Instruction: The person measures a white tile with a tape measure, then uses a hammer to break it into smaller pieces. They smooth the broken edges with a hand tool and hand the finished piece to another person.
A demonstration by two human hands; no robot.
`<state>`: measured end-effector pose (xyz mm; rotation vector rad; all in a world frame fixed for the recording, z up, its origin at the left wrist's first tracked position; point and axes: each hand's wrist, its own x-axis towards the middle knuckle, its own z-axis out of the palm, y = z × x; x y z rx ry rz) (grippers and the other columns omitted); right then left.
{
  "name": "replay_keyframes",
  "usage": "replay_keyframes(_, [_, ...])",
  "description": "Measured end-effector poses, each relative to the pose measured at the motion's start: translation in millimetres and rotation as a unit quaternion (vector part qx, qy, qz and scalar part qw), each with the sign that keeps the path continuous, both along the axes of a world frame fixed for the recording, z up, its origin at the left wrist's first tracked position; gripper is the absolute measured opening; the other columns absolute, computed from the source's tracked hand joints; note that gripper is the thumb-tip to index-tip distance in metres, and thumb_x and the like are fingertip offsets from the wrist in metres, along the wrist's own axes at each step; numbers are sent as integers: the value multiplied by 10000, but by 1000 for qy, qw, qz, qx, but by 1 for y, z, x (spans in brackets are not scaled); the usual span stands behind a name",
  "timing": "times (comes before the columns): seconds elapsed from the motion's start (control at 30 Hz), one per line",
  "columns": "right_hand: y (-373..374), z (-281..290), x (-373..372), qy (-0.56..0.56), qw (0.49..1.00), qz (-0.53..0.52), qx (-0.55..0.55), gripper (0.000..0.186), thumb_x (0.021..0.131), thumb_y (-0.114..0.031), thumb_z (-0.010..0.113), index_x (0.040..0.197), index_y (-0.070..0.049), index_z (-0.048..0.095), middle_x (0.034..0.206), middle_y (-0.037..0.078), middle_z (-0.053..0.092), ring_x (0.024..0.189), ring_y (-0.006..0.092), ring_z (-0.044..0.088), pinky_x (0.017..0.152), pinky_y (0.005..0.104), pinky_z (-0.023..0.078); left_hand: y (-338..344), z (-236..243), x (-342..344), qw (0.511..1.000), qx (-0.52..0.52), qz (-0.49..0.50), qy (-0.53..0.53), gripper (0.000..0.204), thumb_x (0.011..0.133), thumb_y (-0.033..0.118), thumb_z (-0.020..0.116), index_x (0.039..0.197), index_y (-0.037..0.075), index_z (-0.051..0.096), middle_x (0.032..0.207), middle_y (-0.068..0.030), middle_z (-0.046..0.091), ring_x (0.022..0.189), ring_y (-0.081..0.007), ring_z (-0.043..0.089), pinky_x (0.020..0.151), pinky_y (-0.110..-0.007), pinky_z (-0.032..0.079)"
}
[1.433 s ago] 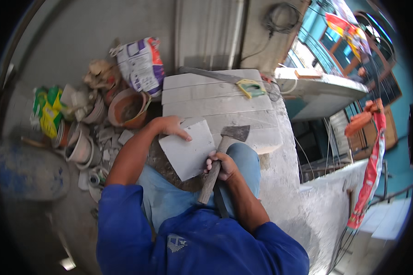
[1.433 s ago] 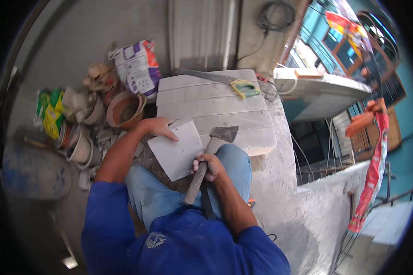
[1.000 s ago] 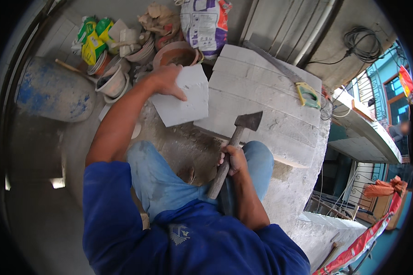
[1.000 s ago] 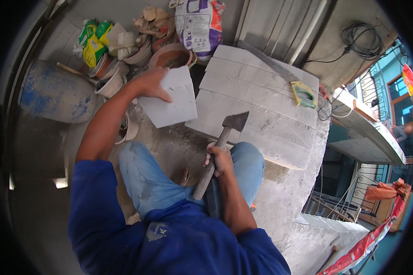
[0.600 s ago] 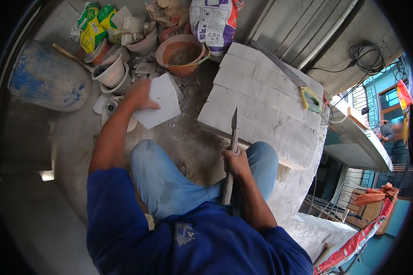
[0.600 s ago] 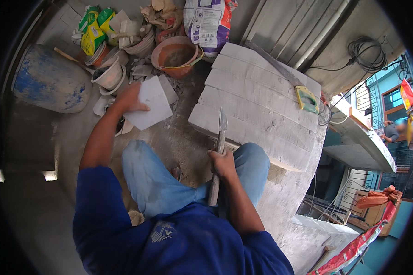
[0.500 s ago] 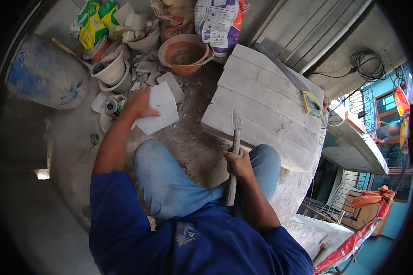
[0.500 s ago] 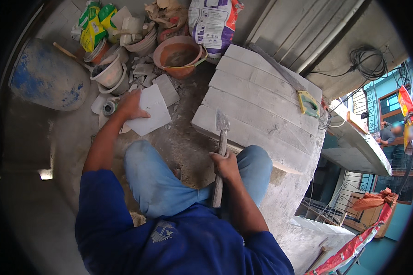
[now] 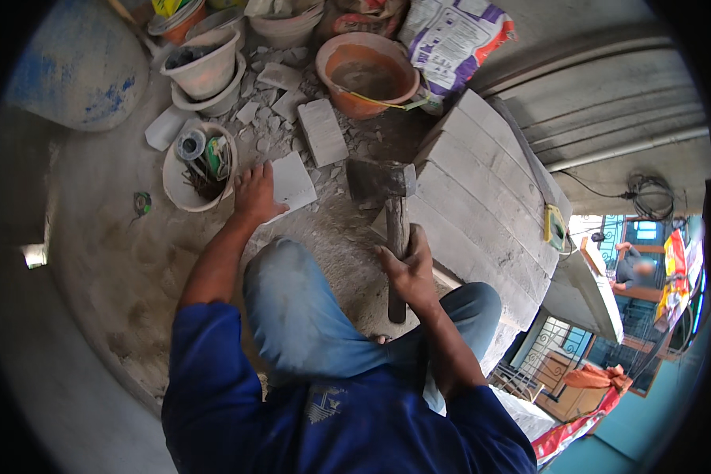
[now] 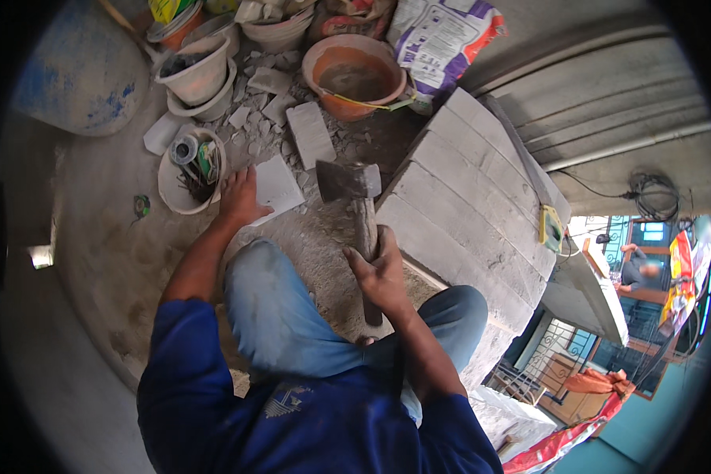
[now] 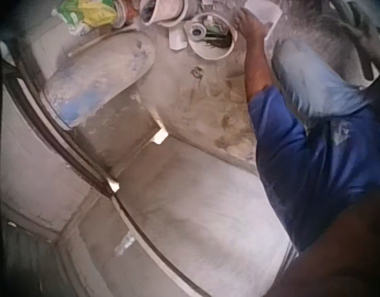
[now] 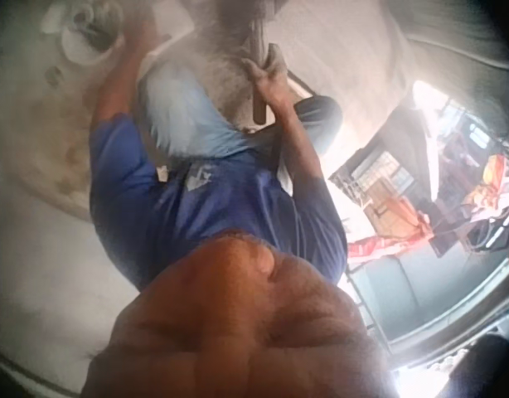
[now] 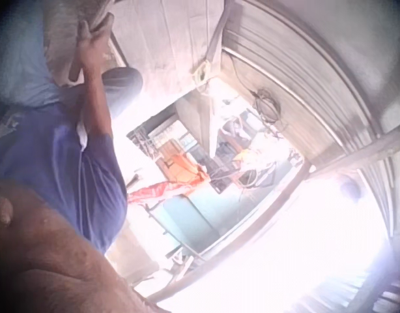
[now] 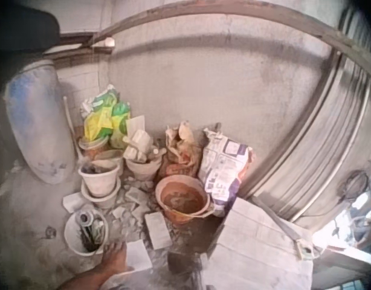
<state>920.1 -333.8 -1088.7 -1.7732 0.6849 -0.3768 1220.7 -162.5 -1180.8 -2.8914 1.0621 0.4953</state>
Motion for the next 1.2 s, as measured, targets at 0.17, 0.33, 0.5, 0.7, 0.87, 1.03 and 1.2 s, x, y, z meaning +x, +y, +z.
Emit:
replay_keyframes(0.17, [-1,-11,74,48,993,42,100,376,893,-150,757,1154,13,541,836,74,571,787,182,545,752,348,481,-6,-6,-4,999,-28,0,-23,1266,627,473,908,1573,24,197,1504,-180,398,1400,-381,378,1155,-636,254])
replay_keyframes(0.33, [19,-70,83,140,987,37,72,323,909,-224,756,1054,8,583,804,112,615,753,178,572,732,360,501,-16,-3,-6,997,-66,38,10,1242,647,482,892,1579,42,198,1522,-148,376,1425,-356,345,1182,-632,184])
replay_keyframes(0.5, [29,-65,83,69,995,17,70,303,917,-225,763,1017,6,594,781,96,624,732,132,563,686,330,501,-14,-4,-6,996,-78,44,-4,1167,633,472,885,1543,62,280,1480,-133,410,1404,-333,366,1176,-619,193])
replay_keyframes(0.7, [41,-29,96,-64,996,-4,55,207,917,-145,749,1005,-8,621,771,101,654,717,97,566,663,299,502,-12,-8,-6,996,-80,46,-13,1113,633,441,875,1527,80,320,1456,-116,436,1399,-317,369,1180,-599,207])
replay_keyframes(0.87, [35,-104,102,144,986,43,70,273,912,-235,733,1023,-8,629,741,155,645,701,131,604,677,347,515,-18,-10,-5,995,-92,36,-27,1115,621,452,874,1521,79,330,1458,-117,438,1396,-309,379,1176,-600,216])
replay_keyframes(1.03, [34,-54,101,85,995,43,25,316,901,-280,736,1015,-5,629,755,184,655,674,211,626,692,379,521,-11,-9,-6,996,-78,38,-29,1161,603,477,884,1533,65,324,1455,-130,445,1379,-308,405,1161,-595,233])
replay_keyframes(1.2, [39,-41,92,-43,998,13,53,307,885,-259,756,998,1,635,777,142,675,704,220,646,712,387,528,-14,-5,-6,997,-69,42,-15,1163,604,473,883,1537,65,323,1465,-129,441,1387,-317,398,1168,-603,222])
